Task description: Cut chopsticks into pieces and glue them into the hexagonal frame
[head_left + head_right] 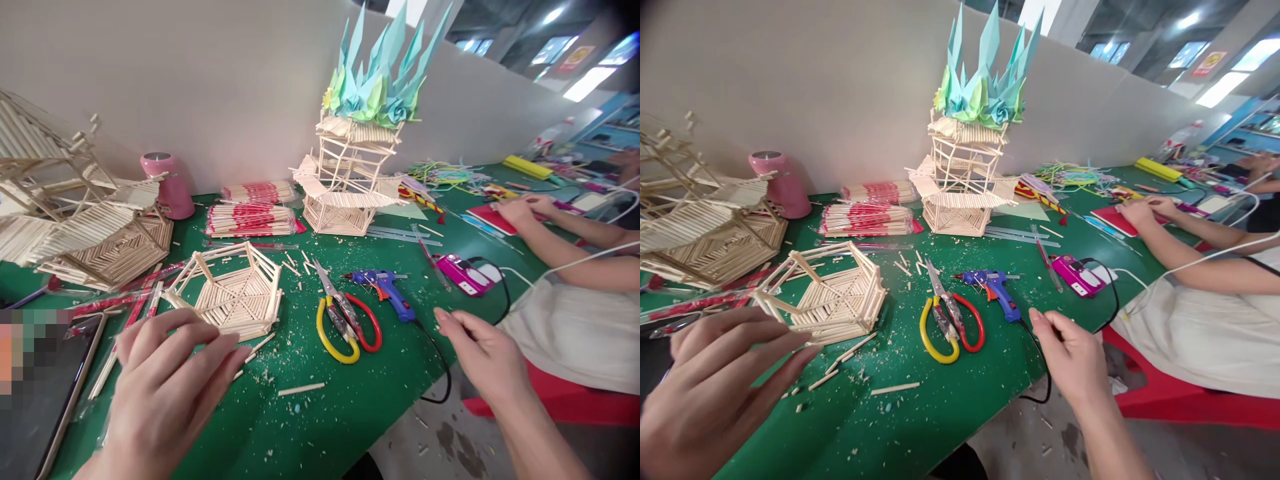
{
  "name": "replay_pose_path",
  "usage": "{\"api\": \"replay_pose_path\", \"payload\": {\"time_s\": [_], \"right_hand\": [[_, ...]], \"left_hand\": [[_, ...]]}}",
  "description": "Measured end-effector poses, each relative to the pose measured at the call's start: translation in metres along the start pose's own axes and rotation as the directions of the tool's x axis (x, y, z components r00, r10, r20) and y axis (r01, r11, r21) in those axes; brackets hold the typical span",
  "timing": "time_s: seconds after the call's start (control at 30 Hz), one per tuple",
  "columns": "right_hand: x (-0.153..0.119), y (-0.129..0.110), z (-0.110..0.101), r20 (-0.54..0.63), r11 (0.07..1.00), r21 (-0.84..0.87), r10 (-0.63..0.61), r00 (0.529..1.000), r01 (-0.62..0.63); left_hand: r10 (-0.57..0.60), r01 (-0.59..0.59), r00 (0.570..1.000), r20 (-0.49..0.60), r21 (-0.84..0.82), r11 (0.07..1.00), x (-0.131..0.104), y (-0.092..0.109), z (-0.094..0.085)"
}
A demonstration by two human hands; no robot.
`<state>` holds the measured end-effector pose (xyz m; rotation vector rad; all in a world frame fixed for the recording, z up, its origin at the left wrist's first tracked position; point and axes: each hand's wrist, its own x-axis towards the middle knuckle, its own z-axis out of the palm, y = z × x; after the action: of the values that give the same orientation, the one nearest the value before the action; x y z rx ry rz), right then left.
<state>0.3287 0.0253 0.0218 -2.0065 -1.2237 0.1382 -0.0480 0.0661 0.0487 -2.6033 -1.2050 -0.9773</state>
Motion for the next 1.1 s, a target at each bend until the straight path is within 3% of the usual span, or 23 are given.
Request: {"api": "replay_pose_path", "payload": {"time_s": [0.1, 0.17, 0.23, 0.33, 0.43, 0.57, 0.7, 1.1], "right_hand": [[0.0, 0.004, -0.004, 0.18, 0.974, -0.186, -0.099, 0.979, 0.132], [0.0, 0.002, -0.002, 0.189, 0.952, -0.249, -0.133, 0.973, 0.179], [-0.001, -0.005, 0.003, 0.225, 0.945, -0.291, -0.088, 0.97, 0.153], [-0.004, -0.021, 0.012, 0.367, 0.949, -0.301, 0.02, 0.93, 0.098], [-0.008, -0.036, 0.025, 0.465, 0.964, -0.221, -0.029, 0.885, 0.148], [-0.017, -0.047, 0.05, 0.438, 0.969, -0.109, -0.153, 0.886, 0.221], [-0.022, -0.051, 0.068, 0.403, 0.938, -0.129, -0.248, 0.881, 0.323], [-0.022, -0.058, 0.073, 0.495, 0.944, -0.164, -0.171, 0.852, 0.285]], "left_hand": [[0.053, -0.054, 0.998, 0.019, 0.088, 0.995, 0.014, -0.001, 0.011], [0.058, -0.062, 0.996, 0.07, 0.062, 0.996, 0.021, 0.0, 0.016], [0.042, -0.043, 0.992, 0.121, 0.004, 0.999, 0.026, 0.003, 0.02], [0.025, -0.016, 0.988, 0.155, -0.062, 0.998, 0.031, 0.005, 0.022], [0.027, -0.012, 0.986, 0.163, -0.093, 0.996, 0.033, 0.003, 0.025], [0.04, -0.022, 0.983, 0.18, -0.104, 0.994, 0.037, 0.001, 0.027], [0.018, 0.0, 0.985, 0.172, -0.104, 0.995, 0.04, 0.003, 0.027], [-0.03, 0.05, 0.982, 0.189, -0.102, 0.994, 0.04, 0.004, 0.031]]}}
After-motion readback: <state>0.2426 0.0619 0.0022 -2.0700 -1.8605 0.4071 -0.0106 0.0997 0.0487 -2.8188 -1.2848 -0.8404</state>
